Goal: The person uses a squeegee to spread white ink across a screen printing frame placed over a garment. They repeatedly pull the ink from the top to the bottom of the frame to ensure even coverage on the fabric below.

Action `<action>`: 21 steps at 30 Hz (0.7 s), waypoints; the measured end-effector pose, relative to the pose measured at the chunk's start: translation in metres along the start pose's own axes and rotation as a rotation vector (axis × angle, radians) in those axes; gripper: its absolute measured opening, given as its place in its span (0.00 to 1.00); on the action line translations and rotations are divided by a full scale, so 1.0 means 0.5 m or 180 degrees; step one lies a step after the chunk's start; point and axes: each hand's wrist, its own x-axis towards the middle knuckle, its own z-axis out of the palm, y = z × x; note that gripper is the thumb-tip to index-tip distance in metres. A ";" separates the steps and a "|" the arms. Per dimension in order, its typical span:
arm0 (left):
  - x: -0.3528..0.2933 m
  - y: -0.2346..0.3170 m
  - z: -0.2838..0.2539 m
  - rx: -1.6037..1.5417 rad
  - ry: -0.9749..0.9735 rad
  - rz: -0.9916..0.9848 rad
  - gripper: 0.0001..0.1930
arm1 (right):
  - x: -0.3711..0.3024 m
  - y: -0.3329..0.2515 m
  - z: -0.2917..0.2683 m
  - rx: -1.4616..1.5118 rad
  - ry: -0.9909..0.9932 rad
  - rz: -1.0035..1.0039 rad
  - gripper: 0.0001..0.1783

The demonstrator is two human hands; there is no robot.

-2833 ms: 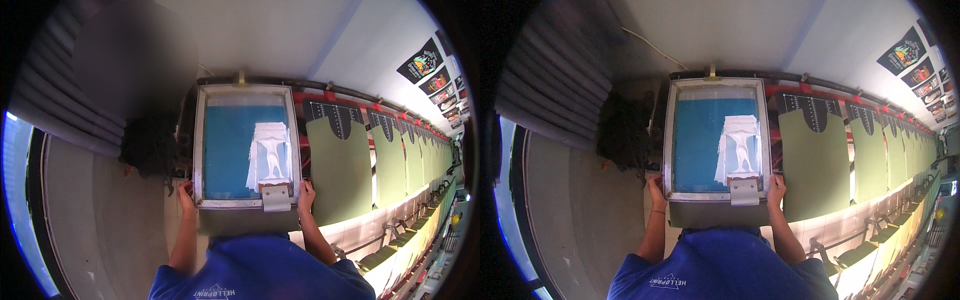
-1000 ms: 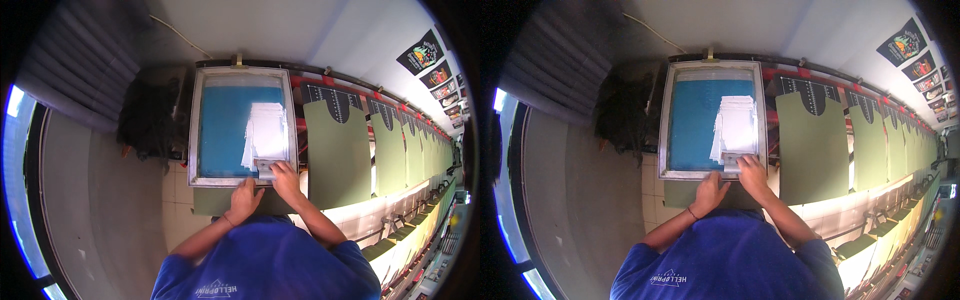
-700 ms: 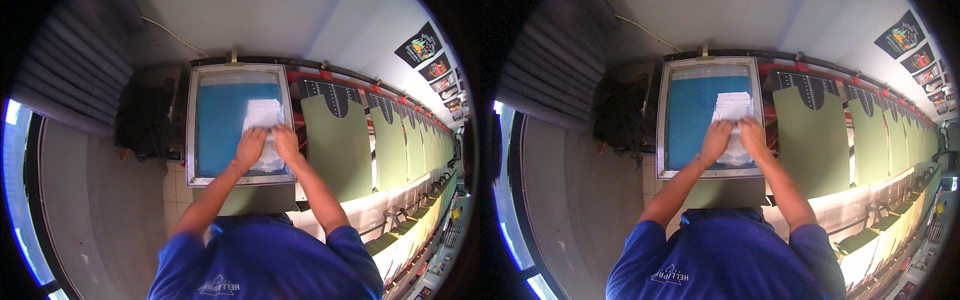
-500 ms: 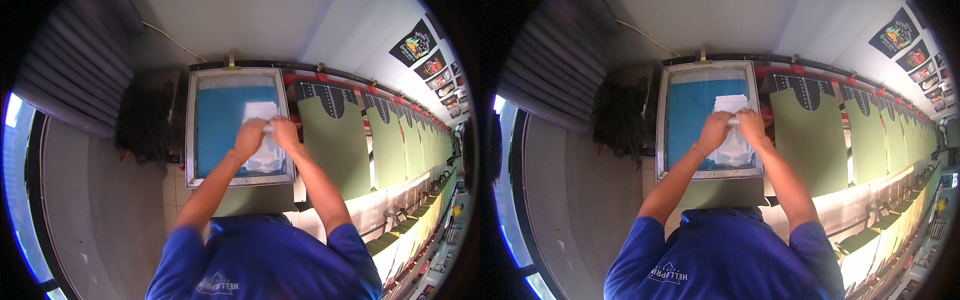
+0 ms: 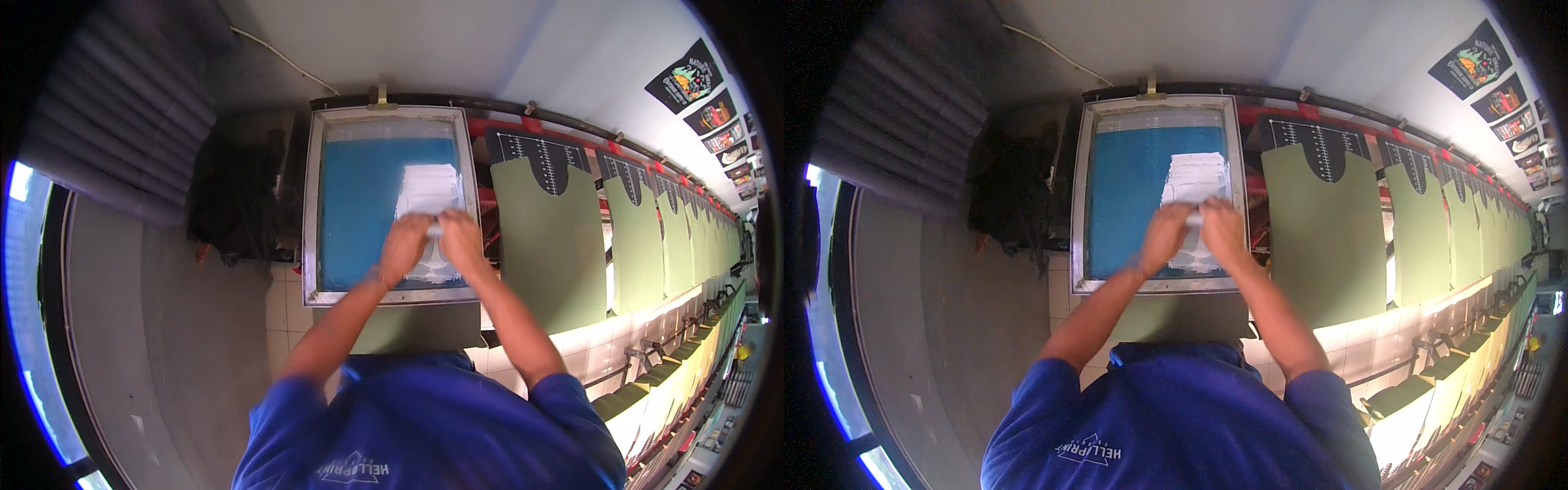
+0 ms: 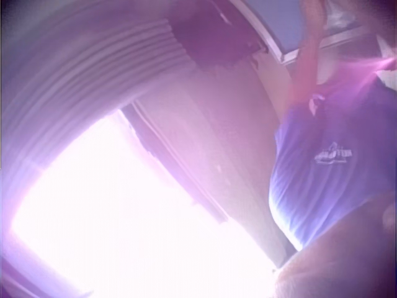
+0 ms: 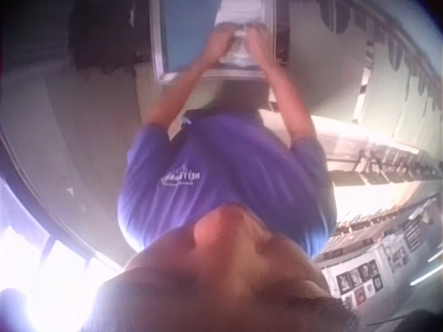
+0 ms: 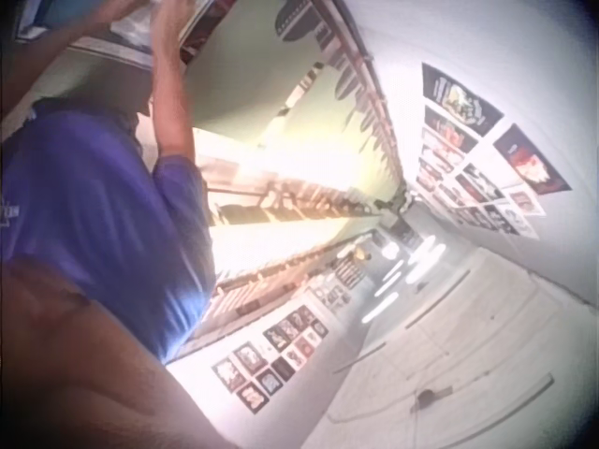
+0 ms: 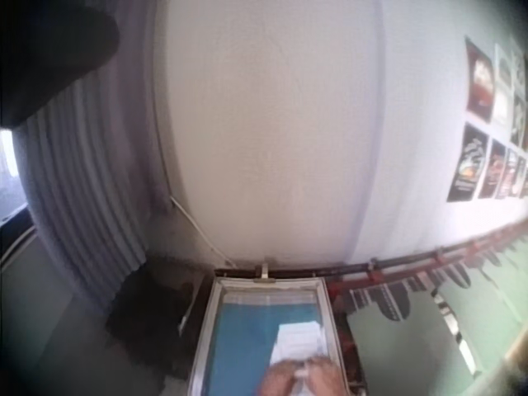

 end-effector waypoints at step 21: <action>-0.211 0.128 -0.017 0.0369 -0.0549 -0.0298 0.24 | -0.211 -0.122 -0.040 0.0570 0.0005 0.0181 0.18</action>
